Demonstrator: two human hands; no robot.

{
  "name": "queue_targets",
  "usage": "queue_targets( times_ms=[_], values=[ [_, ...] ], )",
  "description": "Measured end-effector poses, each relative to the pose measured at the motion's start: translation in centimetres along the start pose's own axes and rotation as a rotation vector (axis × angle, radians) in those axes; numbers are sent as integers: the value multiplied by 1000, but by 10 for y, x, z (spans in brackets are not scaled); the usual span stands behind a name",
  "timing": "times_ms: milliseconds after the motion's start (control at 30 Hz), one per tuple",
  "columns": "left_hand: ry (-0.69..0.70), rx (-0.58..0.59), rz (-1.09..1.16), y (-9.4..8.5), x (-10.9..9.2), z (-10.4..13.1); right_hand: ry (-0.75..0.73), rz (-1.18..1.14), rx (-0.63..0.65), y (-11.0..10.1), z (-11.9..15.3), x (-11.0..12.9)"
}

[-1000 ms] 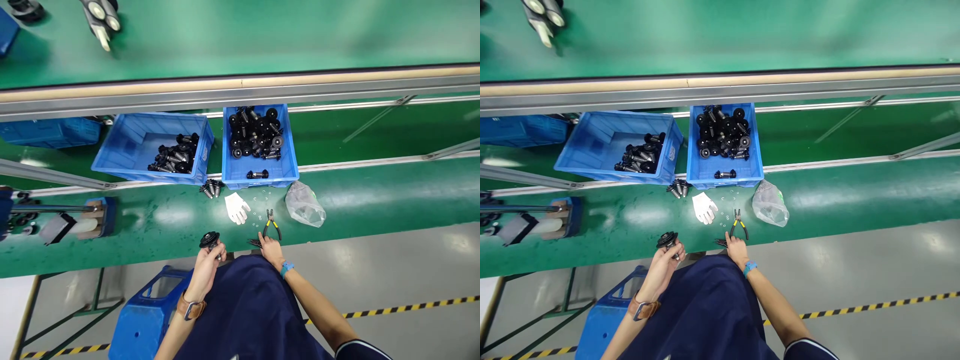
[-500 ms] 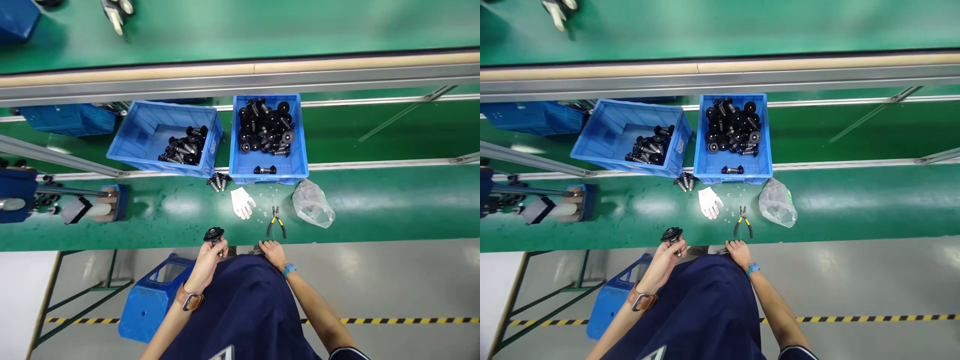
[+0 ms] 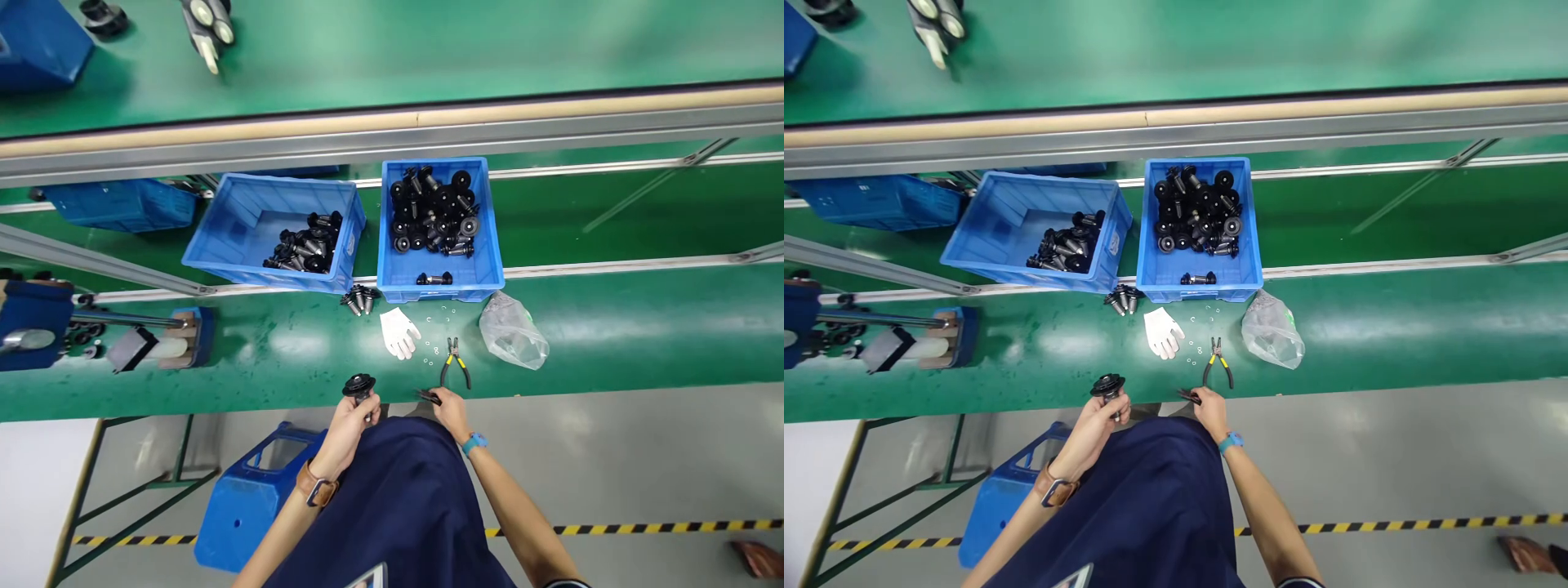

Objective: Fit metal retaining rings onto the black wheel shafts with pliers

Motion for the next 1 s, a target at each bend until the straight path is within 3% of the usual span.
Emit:
queue_targets(
  times_ms=[100,167,333,500,633,833,1000],
  values=[
    [65,38,-120,1,-2,-6,84,-223,-107,-19,-11,26],
    [105,63,-203,5,-6,-10,89,-356,-108,-37,-16,52],
    [184,153,-255,24,-32,-10,2,-533,18,-98,-13,132],
    [336,236,-310,32,-62,-1,-88,-469,131,-142,-10,194],
    [392,270,-312,24,-78,5,-108,-350,216,-157,-15,218],
    [255,444,-356,13,-90,11,-269,-111,422,-172,-21,254],
    [234,536,-308,12,-97,9,-317,-34,445,-179,-24,267]
  ],
)
Point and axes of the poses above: each hand's wrist, its own z-axis away from the middle knuckle, its own y-axis out of the palm, x = y × z, the point moved 3 cm from there along -z, towards the middle knuckle, and after that the axes turned 4 degrees about -y, right-handed, at the moved point
